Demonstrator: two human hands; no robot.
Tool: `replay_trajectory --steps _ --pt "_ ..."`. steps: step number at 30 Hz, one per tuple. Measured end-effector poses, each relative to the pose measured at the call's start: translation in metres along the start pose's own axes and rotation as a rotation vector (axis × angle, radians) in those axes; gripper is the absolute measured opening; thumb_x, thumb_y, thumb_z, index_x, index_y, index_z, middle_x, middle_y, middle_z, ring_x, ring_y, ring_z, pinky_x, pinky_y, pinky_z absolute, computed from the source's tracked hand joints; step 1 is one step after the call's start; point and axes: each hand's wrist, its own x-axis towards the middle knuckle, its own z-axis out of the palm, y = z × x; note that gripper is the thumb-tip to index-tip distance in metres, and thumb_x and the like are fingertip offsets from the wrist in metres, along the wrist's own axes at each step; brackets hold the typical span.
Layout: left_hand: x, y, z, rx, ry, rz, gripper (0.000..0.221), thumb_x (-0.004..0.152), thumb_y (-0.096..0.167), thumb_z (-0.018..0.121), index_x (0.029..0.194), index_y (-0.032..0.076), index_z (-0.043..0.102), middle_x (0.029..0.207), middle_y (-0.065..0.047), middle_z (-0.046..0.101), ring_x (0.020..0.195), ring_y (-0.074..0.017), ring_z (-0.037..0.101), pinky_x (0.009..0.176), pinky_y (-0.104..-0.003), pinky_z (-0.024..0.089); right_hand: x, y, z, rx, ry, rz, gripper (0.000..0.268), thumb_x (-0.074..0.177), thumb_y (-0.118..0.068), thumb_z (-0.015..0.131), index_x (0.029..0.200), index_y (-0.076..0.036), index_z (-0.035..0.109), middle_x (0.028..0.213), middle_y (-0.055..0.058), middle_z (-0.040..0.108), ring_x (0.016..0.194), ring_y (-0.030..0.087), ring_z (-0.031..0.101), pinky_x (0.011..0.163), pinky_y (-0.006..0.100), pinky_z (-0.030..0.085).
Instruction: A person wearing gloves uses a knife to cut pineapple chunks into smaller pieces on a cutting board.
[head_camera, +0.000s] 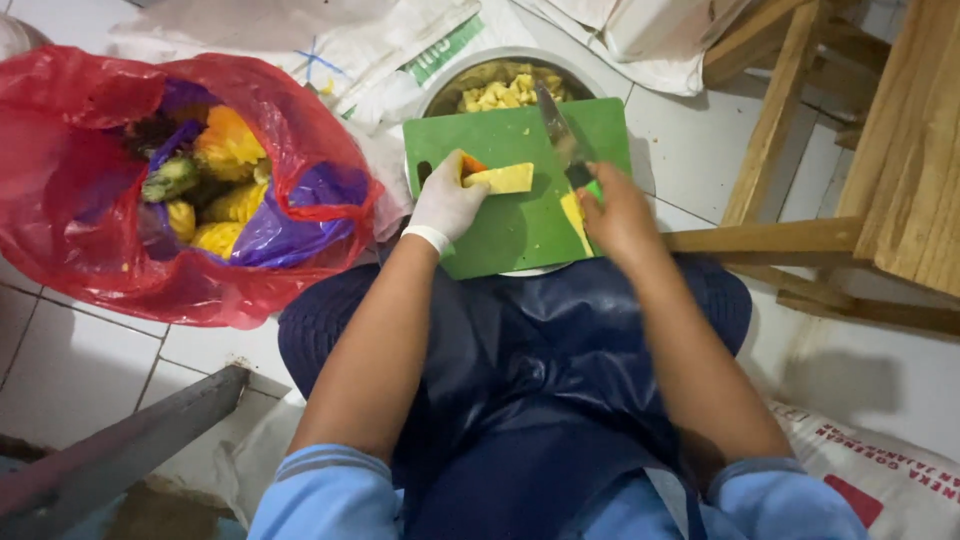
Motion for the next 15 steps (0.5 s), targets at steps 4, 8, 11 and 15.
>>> replay_trajectory --steps 4,8,11,15 --pt "-0.006 0.004 -0.001 0.042 0.003 -0.013 0.031 0.082 0.034 0.066 0.106 0.016 0.066 0.102 -0.014 0.072 0.108 -0.0322 0.067 0.093 -0.044 0.051 -0.031 -0.001 0.022 0.099 0.014 0.0 0.036 0.103 -0.019 0.053 0.131 0.003 0.055 0.123 0.029 0.061 0.119 0.048 0.057 0.101 0.057 0.044" --pt "-0.012 0.01 -0.006 0.007 0.048 -0.032 0.039 0.083 0.046 0.068 0.111 0.017 0.066 0.096 -0.015 0.072 0.098 -0.0291 0.071 0.089 -0.042 0.053 -0.046 -0.003 0.032 0.097 -0.002 -0.063 0.032 0.102 -0.016 0.052 0.128 0.002 0.053 0.118 0.027 0.059 0.117 0.047 0.057 0.098 0.053 0.047" --pt "-0.027 0.028 -0.011 0.031 0.026 0.005 0.047 0.086 0.048 0.068 0.124 0.023 0.061 0.095 -0.016 0.073 0.099 -0.03 0.071 0.093 -0.042 0.052 -0.046 0.009 0.051 0.037 0.012 -0.103 0.032 0.1 -0.018 0.053 0.127 -0.002 0.052 0.113 0.023 0.059 0.111 0.045 0.06 0.093 0.05 0.05" --pt "-0.044 0.039 -0.008 0.103 -0.006 0.241 0.059 0.08 0.033 0.077 0.136 0.025 0.06 0.082 -0.014 0.071 0.089 -0.0306 0.071 0.082 -0.046 0.054 -0.042 0.014 0.059 0.094 0.028 -0.11 0.029 0.101 -0.017 0.053 0.126 -0.002 0.052 0.105 0.019 0.059 0.1 0.045 0.063 0.082 0.049 0.053"
